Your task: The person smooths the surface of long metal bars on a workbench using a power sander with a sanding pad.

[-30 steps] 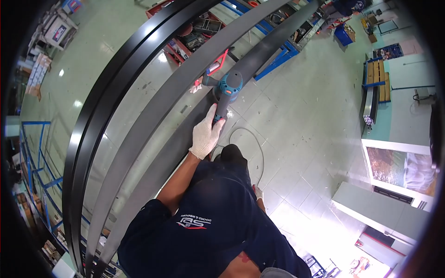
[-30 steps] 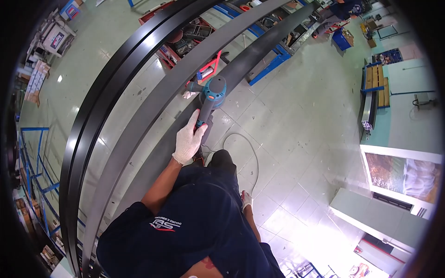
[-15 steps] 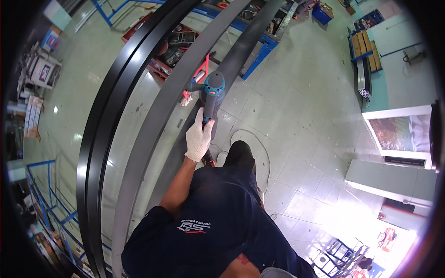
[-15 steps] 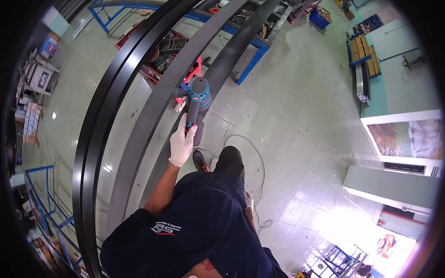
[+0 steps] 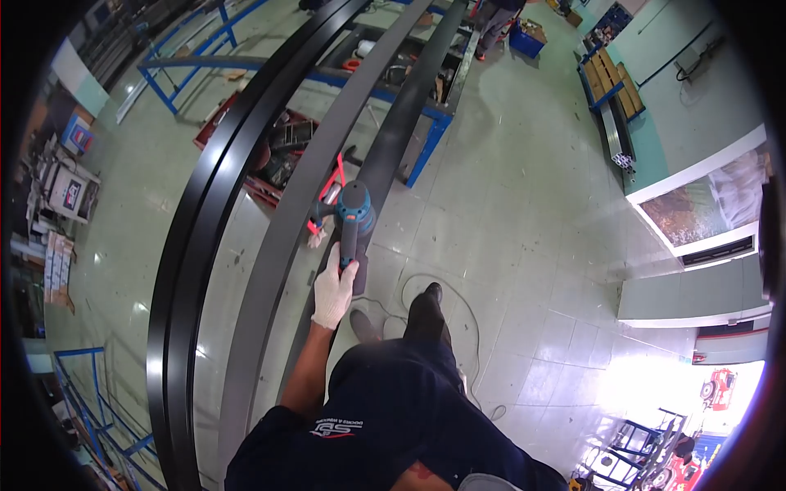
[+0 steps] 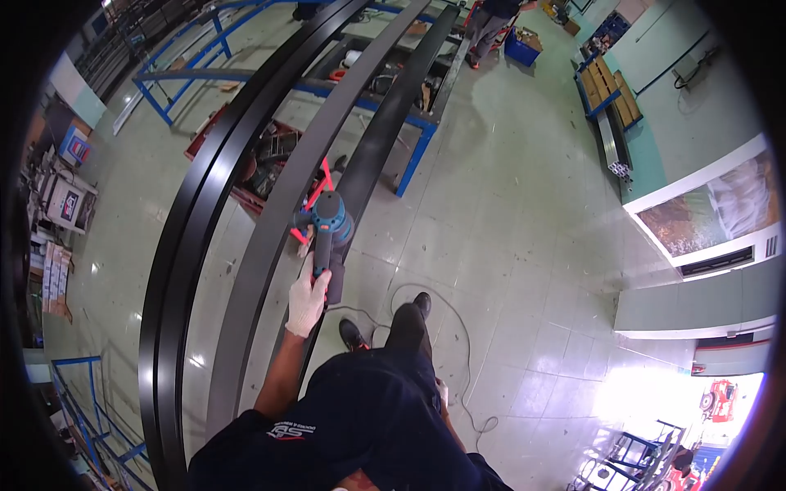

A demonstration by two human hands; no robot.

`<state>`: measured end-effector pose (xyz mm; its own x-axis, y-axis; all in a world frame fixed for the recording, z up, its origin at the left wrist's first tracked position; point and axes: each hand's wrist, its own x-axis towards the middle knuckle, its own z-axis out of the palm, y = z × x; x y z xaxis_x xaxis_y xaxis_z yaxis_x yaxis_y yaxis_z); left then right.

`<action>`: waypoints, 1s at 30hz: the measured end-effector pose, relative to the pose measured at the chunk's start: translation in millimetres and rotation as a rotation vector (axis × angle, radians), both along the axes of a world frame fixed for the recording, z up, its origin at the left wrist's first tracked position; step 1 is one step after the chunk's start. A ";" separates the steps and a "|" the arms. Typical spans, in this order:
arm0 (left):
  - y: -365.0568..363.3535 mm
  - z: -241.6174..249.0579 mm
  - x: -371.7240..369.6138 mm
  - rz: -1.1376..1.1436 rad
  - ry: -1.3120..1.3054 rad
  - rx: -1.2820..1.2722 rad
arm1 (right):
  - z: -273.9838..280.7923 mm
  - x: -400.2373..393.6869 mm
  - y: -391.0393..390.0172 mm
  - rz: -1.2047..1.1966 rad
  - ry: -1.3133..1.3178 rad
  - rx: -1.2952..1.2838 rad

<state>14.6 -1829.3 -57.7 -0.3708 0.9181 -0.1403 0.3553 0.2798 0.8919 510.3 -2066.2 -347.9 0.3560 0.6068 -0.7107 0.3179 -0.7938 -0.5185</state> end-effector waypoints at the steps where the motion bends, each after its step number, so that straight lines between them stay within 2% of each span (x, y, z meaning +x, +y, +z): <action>1: 2.9 -1.2 1.1 0.003 -0.003 0.006 | -0.3 -0.8 7.6 0.004 0.014 0.002; 5: 17.6 -10.3 6.3 0.029 0.005 0.013 | -3.5 1.5 40.5 0.037 0.132 0.033; 8: 29.7 7.1 13.2 0.034 -0.058 -0.040 | -1.0 8.2 74.3 0.069 0.251 0.086; 9: 34.4 9.5 17.5 0.056 -0.121 -0.028 | 2.0 10.2 87.5 0.090 0.234 0.073; 11: 42.1 4.8 23.4 0.083 -0.119 -0.019 | 8.5 16.0 128.4 0.227 0.002 0.011; 13: 52.7 11.5 29.0 0.093 -0.151 -0.032 | -38.3 41.8 150.6 0.345 -0.033 0.128; 14: 59.5 12.2 32.0 0.100 -0.188 -0.033 | -10.5 33.4 171.9 0.190 0.007 0.109; 16: 69.4 11.6 38.0 0.116 -0.266 -0.046 | 34.0 26.7 212.6 0.046 0.071 0.011; 18: 79.8 14.8 43.4 0.153 -0.269 -0.077 | -2.4 44.7 235.6 -0.066 0.175 -0.013; 21: 94.0 10.4 52.2 0.205 -0.251 -0.058 | 2.8 52.1 264.9 -0.174 0.236 -0.006; 25: 108.7 12.3 65.5 0.268 -0.115 -0.077 | -5.4 70.7 288.3 -0.090 0.224 -0.054; 30: 127.6 6.8 78.8 0.329 -0.070 -0.038 | -18.0 93.1 303.0 -0.057 0.213 -0.092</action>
